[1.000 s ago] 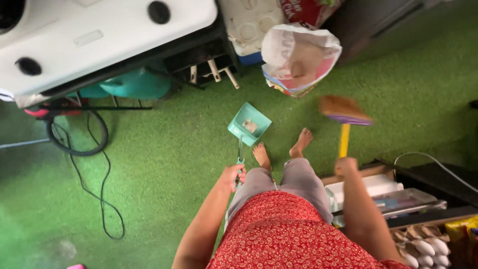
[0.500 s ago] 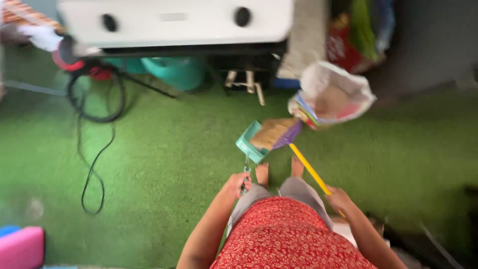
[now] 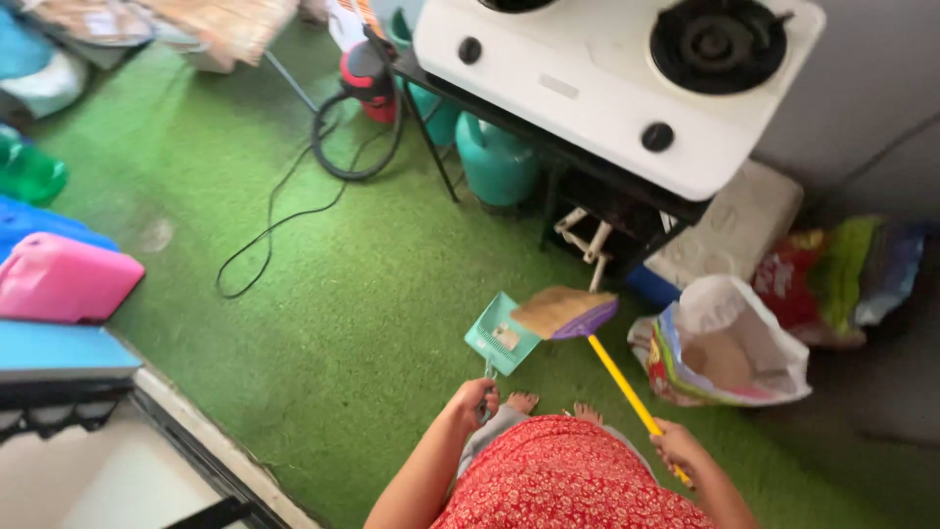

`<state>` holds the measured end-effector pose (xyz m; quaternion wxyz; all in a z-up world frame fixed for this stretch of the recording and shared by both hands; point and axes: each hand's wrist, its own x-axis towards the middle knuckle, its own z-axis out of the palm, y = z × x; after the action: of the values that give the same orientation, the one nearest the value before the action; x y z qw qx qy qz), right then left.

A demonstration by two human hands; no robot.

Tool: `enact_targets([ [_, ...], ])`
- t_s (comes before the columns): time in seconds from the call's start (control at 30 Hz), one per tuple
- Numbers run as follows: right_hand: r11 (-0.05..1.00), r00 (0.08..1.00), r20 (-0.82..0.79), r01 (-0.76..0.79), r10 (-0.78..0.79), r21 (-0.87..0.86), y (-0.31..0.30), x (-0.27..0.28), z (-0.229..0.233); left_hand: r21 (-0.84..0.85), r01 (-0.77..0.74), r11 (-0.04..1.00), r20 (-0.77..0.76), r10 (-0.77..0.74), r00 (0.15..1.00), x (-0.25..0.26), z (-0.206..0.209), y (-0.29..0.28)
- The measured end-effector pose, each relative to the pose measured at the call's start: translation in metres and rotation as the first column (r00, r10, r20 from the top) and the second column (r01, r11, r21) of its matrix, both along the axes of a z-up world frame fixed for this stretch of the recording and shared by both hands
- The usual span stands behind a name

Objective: Sweeping debris into a dustpan on a balcony with artificial grass.

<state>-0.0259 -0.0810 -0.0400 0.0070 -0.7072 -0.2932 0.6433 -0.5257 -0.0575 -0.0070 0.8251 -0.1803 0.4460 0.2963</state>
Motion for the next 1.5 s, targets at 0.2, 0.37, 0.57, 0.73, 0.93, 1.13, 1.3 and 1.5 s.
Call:
enact_targets([
  [0.2,0.947,0.947,-0.038,-0.319,0.32,0.044,0.042,0.04,0.005,0.001,-0.286,0.958,-0.11,0.285,0.952,0.019,0.038,-0.032],
  [0.37,0.929,0.928,-0.053,-0.366,0.369,0.061,0.066,0.052,0.01,0.047,-0.366,0.929,-0.099,0.369,0.924,0.032,0.038,-0.068],
  [0.57,0.874,0.877,0.016,-0.479,0.48,0.084,0.086,0.047,0.025,0.053,-0.445,0.894,-0.105,0.449,0.888,0.043,0.045,-0.099],
  [0.73,0.683,0.771,0.118,-0.615,0.626,0.394,0.095,0.06,-0.014,0.071,-0.532,0.844,-0.05,0.536,0.843,0.039,0.038,-0.116],
  [0.93,0.5,0.549,0.534,-0.829,0.643,0.25,0.095,0.007,0.062,0.073,-0.53,0.845,-0.109,0.535,0.838,0.018,0.041,-0.132],
  [1.13,0.506,0.511,0.641,-0.836,0.573,0.214,0.11,-0.056,0.079,0.071,-0.55,0.832,-0.012,0.552,0.834,-0.033,0.032,-0.164],
  [1.3,0.516,0.524,0.669,-0.823,0.527,0.239,0.128,-0.111,0.069,0.01,-0.558,0.83,-0.139,0.553,0.821,-0.073,0.018,-0.191],
  [1.5,0.593,0.594,0.642,-0.763,0.485,0.258,0.132,-0.175,-0.02,-0.021,-0.535,0.845,-0.238,0.516,0.823,-0.112,0.013,-0.222],
])
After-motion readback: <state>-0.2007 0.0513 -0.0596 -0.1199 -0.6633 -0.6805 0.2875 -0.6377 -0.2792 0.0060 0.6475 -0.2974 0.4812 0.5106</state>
